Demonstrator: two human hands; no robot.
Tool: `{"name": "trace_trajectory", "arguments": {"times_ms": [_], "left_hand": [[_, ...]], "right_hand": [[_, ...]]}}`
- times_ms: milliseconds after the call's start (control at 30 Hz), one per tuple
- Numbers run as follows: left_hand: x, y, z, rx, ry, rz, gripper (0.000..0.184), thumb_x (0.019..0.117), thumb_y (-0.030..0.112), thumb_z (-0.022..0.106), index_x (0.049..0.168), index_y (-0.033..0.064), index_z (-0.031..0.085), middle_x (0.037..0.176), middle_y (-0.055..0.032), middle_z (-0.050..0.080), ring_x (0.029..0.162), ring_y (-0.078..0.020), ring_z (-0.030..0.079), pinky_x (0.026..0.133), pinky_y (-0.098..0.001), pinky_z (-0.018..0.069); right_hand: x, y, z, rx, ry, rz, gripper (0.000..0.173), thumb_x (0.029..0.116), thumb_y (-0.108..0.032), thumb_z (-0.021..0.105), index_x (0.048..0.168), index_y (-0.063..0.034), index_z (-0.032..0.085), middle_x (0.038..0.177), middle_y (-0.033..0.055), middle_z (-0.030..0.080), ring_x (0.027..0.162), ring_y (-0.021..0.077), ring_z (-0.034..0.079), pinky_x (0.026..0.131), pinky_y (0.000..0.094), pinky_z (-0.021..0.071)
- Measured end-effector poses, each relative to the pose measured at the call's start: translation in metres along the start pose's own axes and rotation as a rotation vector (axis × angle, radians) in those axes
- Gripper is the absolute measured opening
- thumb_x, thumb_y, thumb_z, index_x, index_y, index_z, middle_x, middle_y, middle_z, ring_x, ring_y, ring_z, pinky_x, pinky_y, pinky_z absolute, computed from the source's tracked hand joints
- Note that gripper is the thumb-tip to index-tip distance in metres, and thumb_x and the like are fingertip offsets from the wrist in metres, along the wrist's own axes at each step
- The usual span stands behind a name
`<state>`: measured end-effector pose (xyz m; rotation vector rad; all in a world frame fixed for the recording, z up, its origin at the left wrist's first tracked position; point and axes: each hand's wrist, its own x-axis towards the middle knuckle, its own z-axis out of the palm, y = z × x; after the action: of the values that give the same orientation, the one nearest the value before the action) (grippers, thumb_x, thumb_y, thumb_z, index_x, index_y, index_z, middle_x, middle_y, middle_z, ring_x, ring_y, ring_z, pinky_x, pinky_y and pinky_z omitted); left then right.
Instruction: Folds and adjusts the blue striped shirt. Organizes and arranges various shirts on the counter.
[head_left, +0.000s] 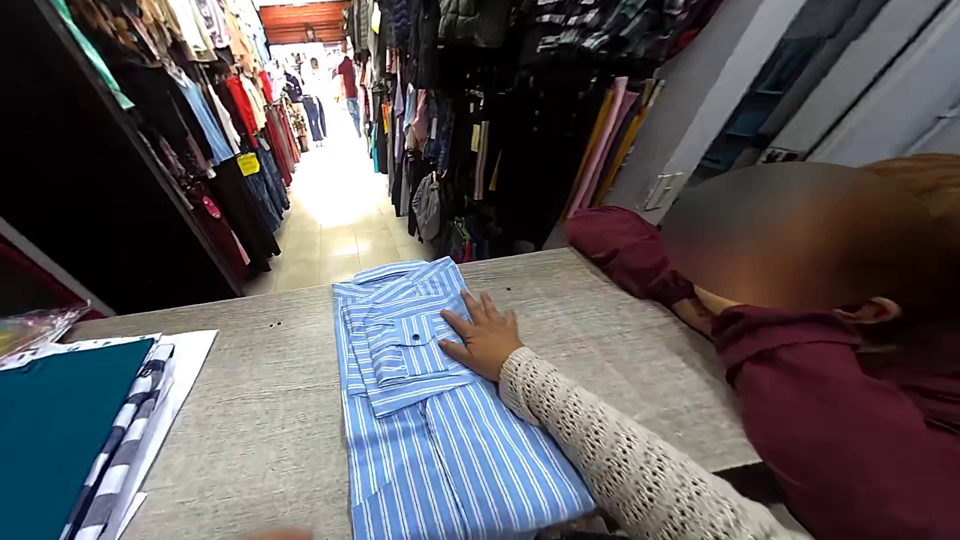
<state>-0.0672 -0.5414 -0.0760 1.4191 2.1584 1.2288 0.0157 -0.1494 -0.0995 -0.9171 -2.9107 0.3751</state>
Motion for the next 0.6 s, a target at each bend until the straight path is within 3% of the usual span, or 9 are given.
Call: {"name": "trace_trajectory", "arguments": {"times_ms": [67,133,167,233,300,333,467,600], "left_hand": [[0.054,0.021,-0.011,0.132,-0.019,0.045,0.034,0.1019,0.009,0.049,0.125,-0.0079,0.066,0.127,-0.0202,0.069,0.121,-0.028,0.066,0.107,-0.0432,0.05],[0.126,0.016,0.004,0.219,-0.119,-0.03,0.048,0.1049,0.027,0.047,0.144,-0.0008,0.054,0.148,-0.0178,0.055,0.14,-0.0271,0.05,0.118,-0.0443,0.0382],[0.162,0.006,0.017,0.255,-0.136,-0.102,0.057,0.1039,0.035,0.052,0.149,0.0007,0.047,0.155,-0.0206,0.046,0.145,-0.0315,0.043,0.119,-0.0496,0.0334],[0.221,-0.026,0.045,0.344,-0.127,-0.223,0.074,0.0998,0.048,0.059,0.157,0.0056,0.037,0.163,-0.0235,0.029,0.151,-0.0398,0.029,0.119,-0.0634,0.0232],[0.251,-0.048,0.064,0.477,-0.177,-0.328,0.082,0.0988,0.06,0.053,0.163,0.0178,0.025,0.17,-0.014,0.014,0.158,-0.0334,0.01,0.121,-0.0657,0.0041],[0.258,-0.054,0.069,0.533,-0.175,-0.33,0.081,0.0986,0.063,0.05,0.164,0.0216,0.024,0.171,-0.0108,0.013,0.158,-0.0304,0.007,0.122,-0.0642,0.0006],[0.28,-0.062,0.067,0.584,-0.205,-0.272,0.076,0.1011,0.061,0.047,0.163,0.0233,0.025,0.171,-0.011,0.015,0.158,-0.0307,0.01,0.123,-0.0616,0.0045],[0.321,-0.073,0.06,0.597,-0.216,-0.236,0.074,0.1019,0.06,0.046,0.163,0.0237,0.026,0.171,-0.0097,0.017,0.158,-0.0304,0.012,0.123,-0.063,0.0059]], "right_hand": [[-0.002,-0.009,0.001,0.001,0.191,-0.184,0.053,0.1028,-0.041,0.055,0.15,-0.0165,0.053,0.17,0.0073,0.022,0.157,0.0393,0.009,0.114,0.0775,0.0083],[0.0,-0.016,0.013,0.079,0.376,-0.446,0.046,0.1003,-0.031,0.057,0.142,-0.0131,0.061,0.162,0.0105,0.04,0.152,0.0396,0.029,0.112,0.0774,0.0213],[0.0,-0.019,0.018,0.121,0.367,-0.507,0.047,0.1015,-0.033,0.054,0.144,-0.0147,0.06,0.16,0.0095,0.043,0.151,0.0373,0.033,0.113,0.0764,0.0221],[-0.003,-0.017,0.022,0.145,0.162,-0.47,0.053,0.1056,-0.046,0.042,0.151,-0.0206,0.053,0.163,0.0057,0.04,0.154,0.0311,0.028,0.117,0.0733,0.0136],[-0.001,-0.005,0.017,0.124,-0.051,-0.347,0.059,0.1055,-0.056,0.033,0.157,-0.0287,0.043,0.166,0.0038,0.033,0.156,0.0272,0.022,0.12,0.0697,0.0052],[0.004,0.003,0.015,0.11,-0.09,-0.3,0.06,0.1047,-0.059,0.032,0.158,-0.0318,0.04,0.167,0.0044,0.031,0.157,0.0273,0.019,0.121,0.0683,0.005],[0.026,0.025,0.017,0.077,-0.095,-0.242,0.061,0.1036,-0.06,0.036,0.16,-0.0353,0.035,0.169,0.0064,0.024,0.158,0.029,0.015,0.122,0.0656,0.0075],[0.057,0.024,0.008,0.05,-0.061,-0.208,0.06,0.1046,-0.059,0.036,0.16,-0.0354,0.035,0.169,0.0048,0.025,0.157,0.0281,0.018,0.122,0.0647,0.0091]]}}
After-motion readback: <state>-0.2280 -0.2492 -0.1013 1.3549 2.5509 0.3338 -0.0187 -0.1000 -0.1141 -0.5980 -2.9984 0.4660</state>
